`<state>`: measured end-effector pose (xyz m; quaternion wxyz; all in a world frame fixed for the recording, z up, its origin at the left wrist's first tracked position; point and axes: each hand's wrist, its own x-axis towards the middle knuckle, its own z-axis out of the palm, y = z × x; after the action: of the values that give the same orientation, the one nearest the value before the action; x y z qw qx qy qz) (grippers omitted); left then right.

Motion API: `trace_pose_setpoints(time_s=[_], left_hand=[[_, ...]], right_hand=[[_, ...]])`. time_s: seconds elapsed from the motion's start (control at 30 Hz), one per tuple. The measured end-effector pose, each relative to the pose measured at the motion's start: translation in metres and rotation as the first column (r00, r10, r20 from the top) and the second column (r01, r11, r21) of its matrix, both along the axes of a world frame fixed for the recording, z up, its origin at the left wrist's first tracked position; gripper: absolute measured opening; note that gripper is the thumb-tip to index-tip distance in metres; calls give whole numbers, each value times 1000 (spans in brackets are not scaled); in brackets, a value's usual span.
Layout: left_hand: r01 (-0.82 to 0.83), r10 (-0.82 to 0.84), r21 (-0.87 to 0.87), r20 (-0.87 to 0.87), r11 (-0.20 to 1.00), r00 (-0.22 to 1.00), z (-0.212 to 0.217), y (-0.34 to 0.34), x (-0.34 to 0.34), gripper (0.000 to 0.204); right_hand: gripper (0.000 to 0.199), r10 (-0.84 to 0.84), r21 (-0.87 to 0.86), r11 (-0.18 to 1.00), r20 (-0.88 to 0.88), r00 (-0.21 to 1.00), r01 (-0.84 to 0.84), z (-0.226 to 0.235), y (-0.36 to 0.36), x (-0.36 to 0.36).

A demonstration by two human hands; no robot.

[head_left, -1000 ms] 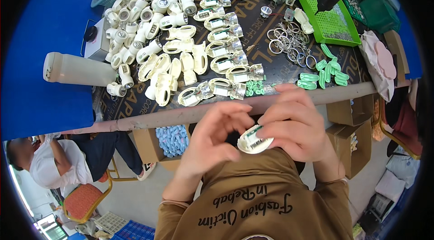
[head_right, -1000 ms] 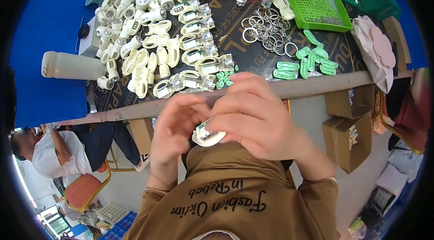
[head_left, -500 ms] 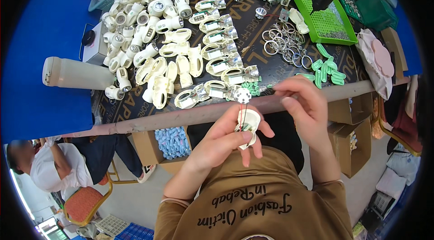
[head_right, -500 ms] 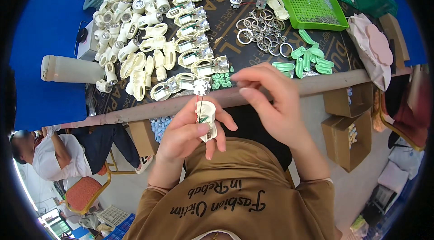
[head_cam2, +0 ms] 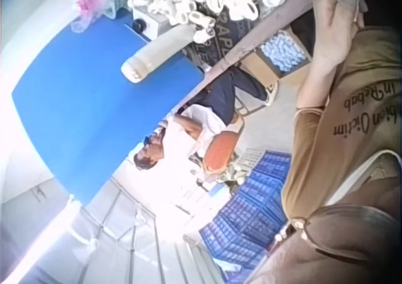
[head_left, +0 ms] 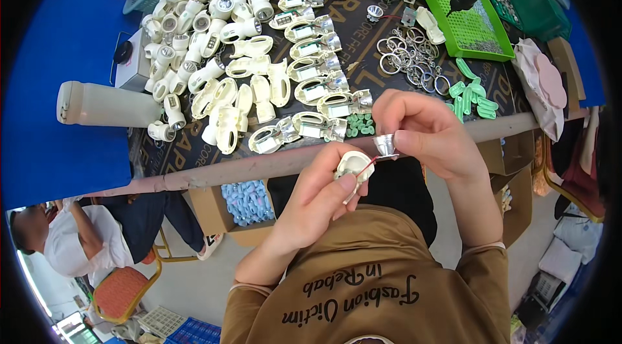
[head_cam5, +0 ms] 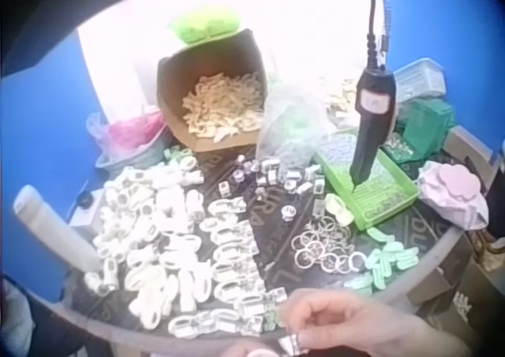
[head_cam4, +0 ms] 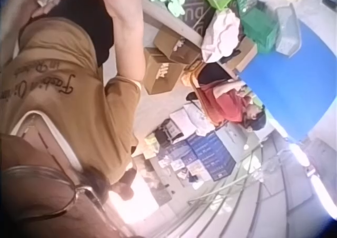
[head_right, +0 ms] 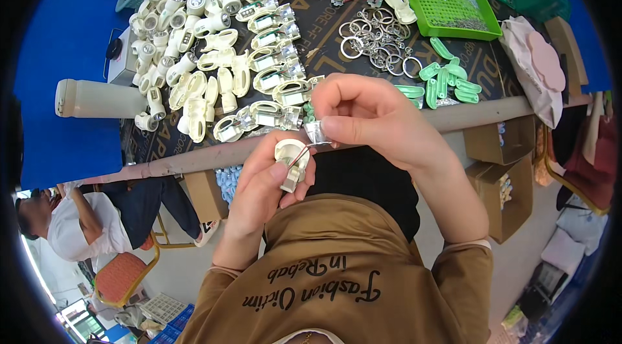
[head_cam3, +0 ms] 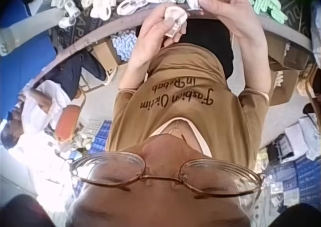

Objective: Assembling small white plastic components and attaching metal rings at a factory workbench.

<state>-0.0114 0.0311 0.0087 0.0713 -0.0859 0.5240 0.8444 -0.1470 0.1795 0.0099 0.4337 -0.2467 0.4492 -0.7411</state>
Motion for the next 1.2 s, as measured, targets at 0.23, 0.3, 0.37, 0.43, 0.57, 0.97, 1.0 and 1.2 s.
trace_pose_setpoints(time_s=[0.23, 0.3, 0.37, 0.43, 0.57, 0.97, 1.0, 1.2], left_hand=[[-58, 66, -293, 15, 954, 998, 2, 5, -4, 14], [-93, 104, -327, 14, 940, 995, -1, 6, -5, 11], [-117, 128, -356, 8, 927, 992, -1, 7, -7, 10], [-160, 148, -416, -63, 895, 987, -1, 9, -8, 11], [-198, 178, -433, -87, 880, 980, 0, 10, -9, 10], [-173, 167, -312, -45, 934, 985, 1, 12, -5, 35], [-179, 168, -329, -63, 927, 984, 1, 13, -4, 34], [-203, 184, -394, -87, 896, 979, 2, 15, -2, 31]], right_hand=[[9, -164, 138, 970, -250, 954, 202, 21, -4, 10], [7, -166, 204, 935, -469, 867, 289, 27, -6, 14], [7, -142, 233, 921, -542, 828, 311, 37, -4, 19], [6, -118, 258, 905, -610, 783, 338, 40, -4, 24], [6, -87, 251, 907, -676, 732, 339, 44, -3, 26], [10, -25, 247, 895, -804, 594, 372, 37, -7, 23], [10, -33, 234, 896, -814, 580, 379, 37, -7, 24], [11, -66, 169, 894, -866, 496, 414, 32, -10, 27]])
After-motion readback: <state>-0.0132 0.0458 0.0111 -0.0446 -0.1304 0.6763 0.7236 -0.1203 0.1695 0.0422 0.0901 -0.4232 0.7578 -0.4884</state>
